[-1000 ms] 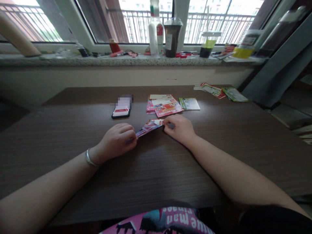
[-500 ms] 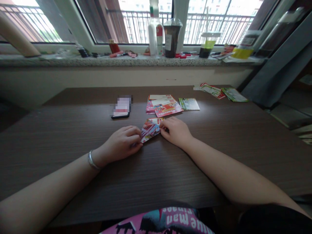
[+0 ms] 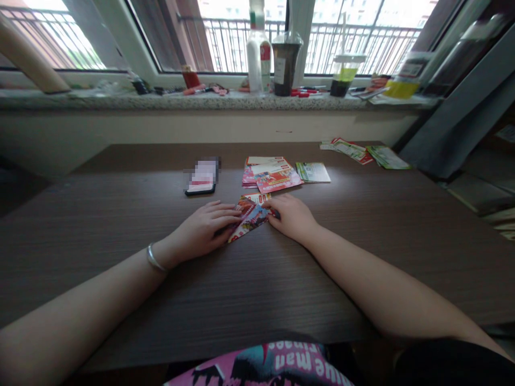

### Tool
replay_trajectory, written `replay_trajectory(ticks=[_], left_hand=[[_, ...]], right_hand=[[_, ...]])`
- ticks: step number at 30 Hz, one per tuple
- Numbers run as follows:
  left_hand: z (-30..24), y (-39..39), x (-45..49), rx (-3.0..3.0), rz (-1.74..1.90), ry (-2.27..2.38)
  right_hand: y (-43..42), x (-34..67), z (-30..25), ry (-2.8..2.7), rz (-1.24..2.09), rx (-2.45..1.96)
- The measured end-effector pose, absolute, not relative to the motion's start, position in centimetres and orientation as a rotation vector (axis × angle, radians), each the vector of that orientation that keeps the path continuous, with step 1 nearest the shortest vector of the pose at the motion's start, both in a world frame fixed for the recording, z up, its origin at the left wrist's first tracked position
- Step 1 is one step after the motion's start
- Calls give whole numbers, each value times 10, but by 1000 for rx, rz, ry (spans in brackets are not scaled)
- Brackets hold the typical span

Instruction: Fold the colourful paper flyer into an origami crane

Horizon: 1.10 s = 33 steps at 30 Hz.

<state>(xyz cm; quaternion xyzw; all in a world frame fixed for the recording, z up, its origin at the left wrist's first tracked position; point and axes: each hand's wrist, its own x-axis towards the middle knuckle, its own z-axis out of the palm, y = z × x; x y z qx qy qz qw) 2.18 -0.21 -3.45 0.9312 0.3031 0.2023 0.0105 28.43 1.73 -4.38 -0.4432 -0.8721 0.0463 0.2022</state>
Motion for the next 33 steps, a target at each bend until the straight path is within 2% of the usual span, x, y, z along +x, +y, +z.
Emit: replay_trajectory(ticks=[9,21,33], left_hand=[[-29,-4,19,2841,555,719],[-27,-7,20,3022,452,760],[-30,-10,19,3112,393,819]], right_hand=[[21,284,-44,-2448,150,-1168],[17,286,-44,-2161,383,-1055],[19,291,-37,-2380,244,-1138]])
